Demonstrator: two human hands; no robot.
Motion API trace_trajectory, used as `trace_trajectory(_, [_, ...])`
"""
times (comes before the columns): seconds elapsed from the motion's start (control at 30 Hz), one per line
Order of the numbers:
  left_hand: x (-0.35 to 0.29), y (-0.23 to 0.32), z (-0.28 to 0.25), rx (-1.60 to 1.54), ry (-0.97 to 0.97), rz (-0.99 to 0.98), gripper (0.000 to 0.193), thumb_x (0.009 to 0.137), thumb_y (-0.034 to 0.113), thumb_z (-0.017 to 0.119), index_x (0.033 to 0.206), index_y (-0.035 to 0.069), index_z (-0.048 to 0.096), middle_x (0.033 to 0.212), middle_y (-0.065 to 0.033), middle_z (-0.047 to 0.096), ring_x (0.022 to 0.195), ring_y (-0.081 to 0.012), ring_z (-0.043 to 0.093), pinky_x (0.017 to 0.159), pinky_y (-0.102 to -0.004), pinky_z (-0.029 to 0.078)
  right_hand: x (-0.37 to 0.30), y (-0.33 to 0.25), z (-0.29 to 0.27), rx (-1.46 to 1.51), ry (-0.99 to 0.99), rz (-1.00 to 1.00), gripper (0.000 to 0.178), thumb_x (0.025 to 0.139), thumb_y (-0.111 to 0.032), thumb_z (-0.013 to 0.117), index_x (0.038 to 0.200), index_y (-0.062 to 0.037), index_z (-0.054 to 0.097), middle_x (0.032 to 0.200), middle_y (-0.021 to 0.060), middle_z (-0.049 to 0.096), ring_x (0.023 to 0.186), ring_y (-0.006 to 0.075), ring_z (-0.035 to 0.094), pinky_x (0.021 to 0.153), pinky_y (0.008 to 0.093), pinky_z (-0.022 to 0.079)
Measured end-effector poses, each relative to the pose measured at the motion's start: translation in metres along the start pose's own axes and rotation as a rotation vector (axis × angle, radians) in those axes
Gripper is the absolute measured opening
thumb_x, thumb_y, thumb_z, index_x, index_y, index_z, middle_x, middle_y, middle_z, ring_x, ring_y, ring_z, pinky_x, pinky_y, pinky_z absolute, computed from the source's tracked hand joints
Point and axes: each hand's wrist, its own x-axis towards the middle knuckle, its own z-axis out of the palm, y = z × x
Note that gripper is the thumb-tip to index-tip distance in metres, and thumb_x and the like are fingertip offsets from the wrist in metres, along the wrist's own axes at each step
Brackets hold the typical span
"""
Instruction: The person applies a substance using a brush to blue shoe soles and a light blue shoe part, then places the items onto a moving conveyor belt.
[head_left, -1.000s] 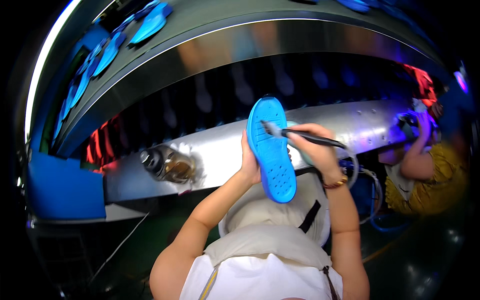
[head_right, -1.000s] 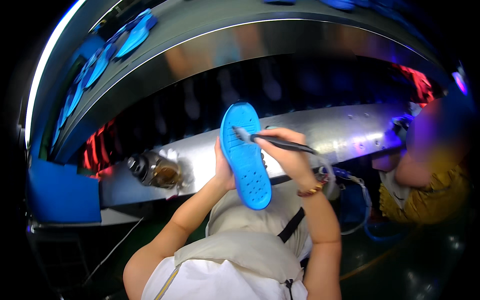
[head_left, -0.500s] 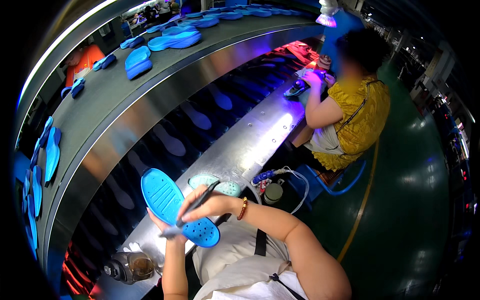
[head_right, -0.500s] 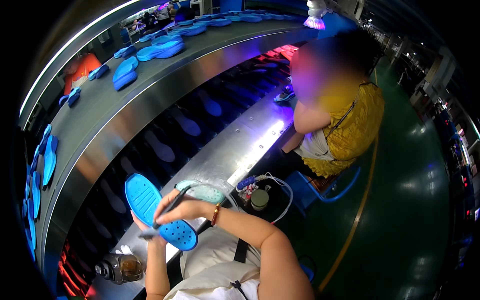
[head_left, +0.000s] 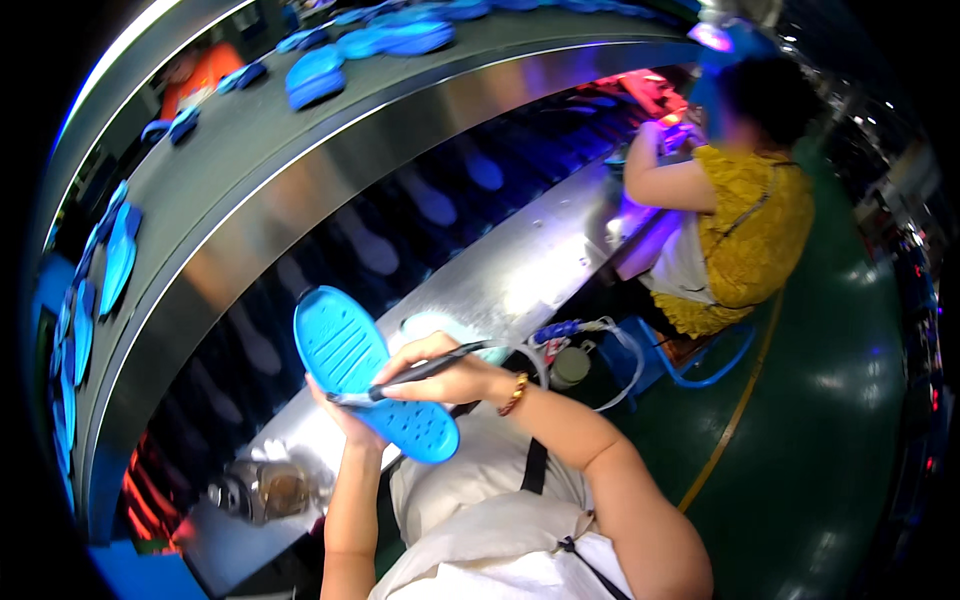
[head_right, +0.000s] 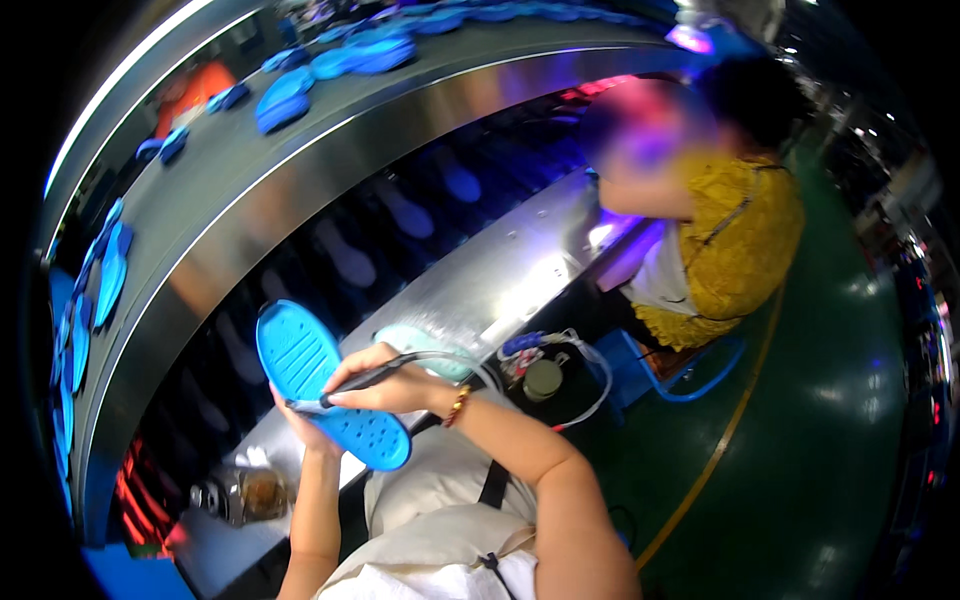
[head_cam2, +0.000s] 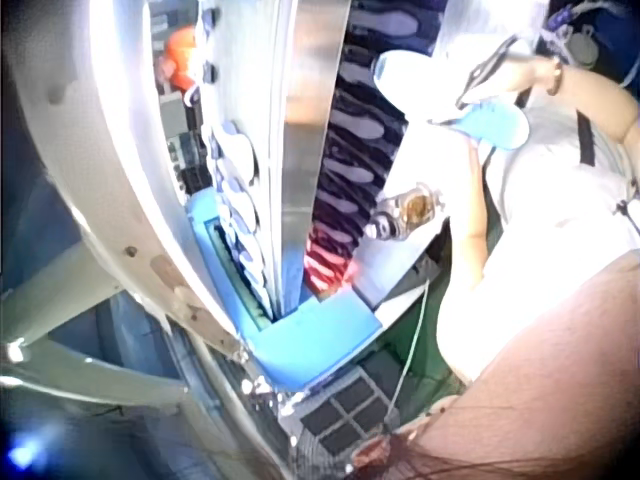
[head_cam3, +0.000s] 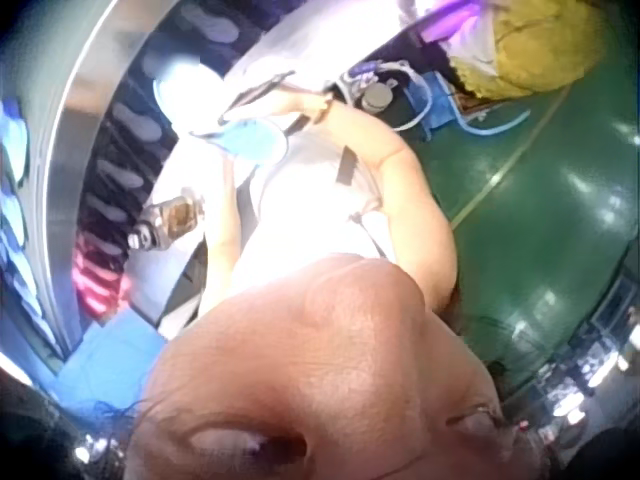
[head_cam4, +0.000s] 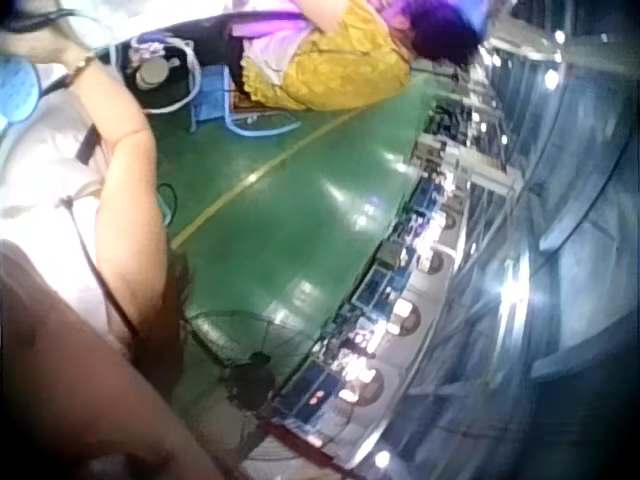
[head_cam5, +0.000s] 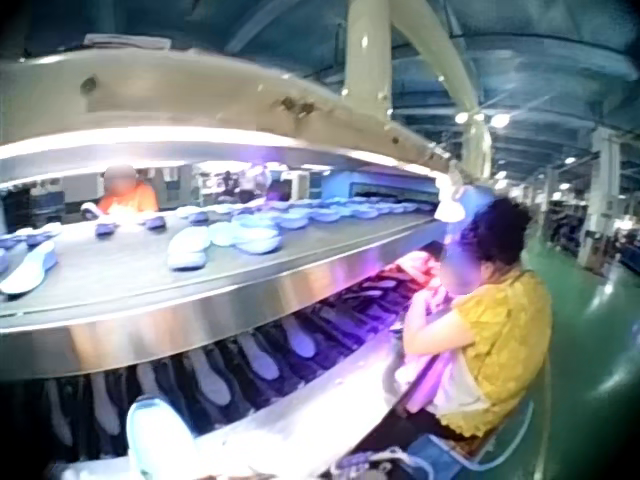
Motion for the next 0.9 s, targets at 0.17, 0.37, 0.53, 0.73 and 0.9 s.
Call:
trace_trajectory(0.17, [0.003,0.006,0.009,0.073,0.022,-0.020,0.082,0.075,0.072,0.024,0.123,0.008,0.037,0.111,-0.0114,0.050,0.097,-0.0263,0.051,0.086,-0.0415,0.041,0.001,0.000,-0.013,0.164,0.093,-0.017,0.014,0.072,-0.004,0.064,0.086,0.0006,0.065,0.077,0.0091,0.063,0.070,0.0111,0.059,0.062,0.0227,0.048])
trace_trajectory(0.37, [0.006,0.016,0.015,-0.075,-0.210,-0.122,0.091,0.070,0.078,0.016,0.113,0.002,0.043,0.090,-0.0192,0.057,0.077,-0.0303,0.058,0.070,-0.0407,0.049,-0.006,-0.005,-0.016,0.186,-0.200,-0.074,0.017,0.067,0.001,0.064,0.084,0.0029,0.064,0.084,0.0125,0.064,0.077,0.0170,0.061,0.078,0.0274,0.046])
trace_trajectory(0.53, [0.006,0.024,0.020,-0.074,-0.204,-0.052,0.102,0.064,0.083,0.006,0.108,0.000,0.047,0.086,-0.0180,0.058,0.075,-0.0280,0.058,0.069,-0.0391,0.049,-0.002,-0.001,-0.009,-0.085,-0.061,-0.097,0.018,0.067,0.004,0.063,0.084,0.0013,0.064,0.088,0.0133,0.063,0.083,0.0196,0.060,0.076,0.0300,0.047])
trace_trajectory(0.73, [0.009,0.037,0.028,-0.139,-0.150,0.018,0.101,0.064,0.082,0.006,0.106,-0.001,0.047,0.085,-0.0185,0.058,0.074,-0.0286,0.058,0.067,-0.0392,0.049,-0.012,-0.007,-0.017,0.017,-0.022,-0.037,0.018,0.066,0.004,0.064,0.084,0.0004,0.064,0.087,0.0157,0.063,0.086,0.0213,0.059,0.077,0.0305,0.046])
trace_trajectory(0.9, [0.011,0.053,0.025,-0.159,-0.218,0.067,0.102,0.063,0.083,0.005,0.105,-0.001,0.047,0.085,-0.0196,0.057,0.075,-0.0301,0.058,0.067,-0.0415,0.049,-0.017,-0.012,-0.016,0.001,-0.344,-0.133,0.020,0.063,0.004,0.067,0.082,-0.0002,0.065,0.087,0.0111,0.064,0.084,0.0213,0.059,0.077,0.0301,0.046])
